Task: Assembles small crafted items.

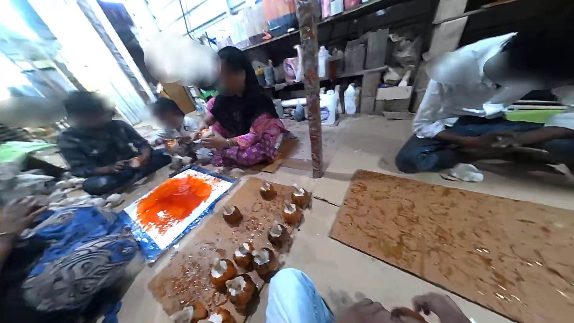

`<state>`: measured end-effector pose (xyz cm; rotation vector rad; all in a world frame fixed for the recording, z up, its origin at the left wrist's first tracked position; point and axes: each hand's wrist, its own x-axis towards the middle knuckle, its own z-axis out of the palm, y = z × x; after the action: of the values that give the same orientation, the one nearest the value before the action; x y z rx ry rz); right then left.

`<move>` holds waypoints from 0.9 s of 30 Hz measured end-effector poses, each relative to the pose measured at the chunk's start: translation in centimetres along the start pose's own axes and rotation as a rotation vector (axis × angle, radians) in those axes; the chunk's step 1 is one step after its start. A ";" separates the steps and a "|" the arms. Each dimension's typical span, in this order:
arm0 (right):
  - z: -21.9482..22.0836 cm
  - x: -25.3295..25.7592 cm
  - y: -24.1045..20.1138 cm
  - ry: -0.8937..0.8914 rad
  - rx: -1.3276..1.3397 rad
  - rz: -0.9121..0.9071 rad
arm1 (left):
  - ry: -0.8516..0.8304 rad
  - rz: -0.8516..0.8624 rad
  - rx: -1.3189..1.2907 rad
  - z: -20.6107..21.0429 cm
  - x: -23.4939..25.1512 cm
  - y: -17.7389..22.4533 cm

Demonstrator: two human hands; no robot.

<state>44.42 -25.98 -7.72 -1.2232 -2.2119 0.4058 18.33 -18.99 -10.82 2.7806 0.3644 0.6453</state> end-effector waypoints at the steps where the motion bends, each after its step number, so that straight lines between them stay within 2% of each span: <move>1: 0.0 -0.5 -0.2 0.041 0.020 -0.015 | -0.001 -0.046 -0.023 -0.2 -0.1 0.2; 3: 0.8 -1.5 0.0 0.237 0.146 0.004 | -0.024 -0.219 -0.050 -0.6 0.3 0.5; 5: 1.7 -1.4 -0.1 0.445 0.279 0.135 | -0.067 -0.411 -0.100 -1.0 0.9 0.3; 7: 2.5 -0.8 -0.1 0.544 0.277 0.341 | 0.097 -0.460 -0.110 -0.6 0.8 -0.2; 8: 2.9 -0.7 0.0 0.487 0.203 0.435 | 0.163 -0.473 -0.121 -0.4 0.7 -0.4; 10: 2.9 0.0 -0.9 0.254 0.123 0.600 | 0.235 -0.481 -0.120 0.0 0.6 -0.7; 11: 3.1 0.6 -1.6 0.173 0.087 0.632 | 0.249 -0.482 -0.104 0.2 0.4 -0.8; 12: 3.3 1.0 -2.1 0.129 0.008 0.605 | 0.258 -0.486 -0.089 0.4 0.2 -0.9; 16: 4.2 2.2 -3.5 0.140 -0.534 0.257 | 0.260 -0.478 -0.033 0.3 0.0 -1.2; 18: 4.2 2.6 -3.7 0.162 -0.654 0.216 | 0.265 -0.463 -0.011 0.4 -0.1 -1.3; 20: 4.3 2.6 -3.7 0.188 -0.601 0.339 | 0.293 -0.454 -0.018 0.4 -0.3 -1.3; 23: 3.5 2.4 -4.0 0.078 -0.130 0.767 | 0.278 -0.496 -0.053 0.1 -0.2 -0.7; 24: 3.5 2.2 -3.9 0.080 0.013 0.842 | 0.253 -0.528 -0.072 -0.2 -0.1 -0.4; 25: 3.6 2.1 -4.0 0.093 0.087 0.860 | 0.227 -0.560 -0.094 -0.5 0.0 0.0; 27: 3.8 2.0 -4.7 0.108 0.071 0.779 | 0.205 -0.608 -0.129 -0.8 0.0 0.2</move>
<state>38.12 -26.78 -7.61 -1.9830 -1.5391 0.6844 17.99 -19.04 -10.10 2.2972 1.1067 0.7547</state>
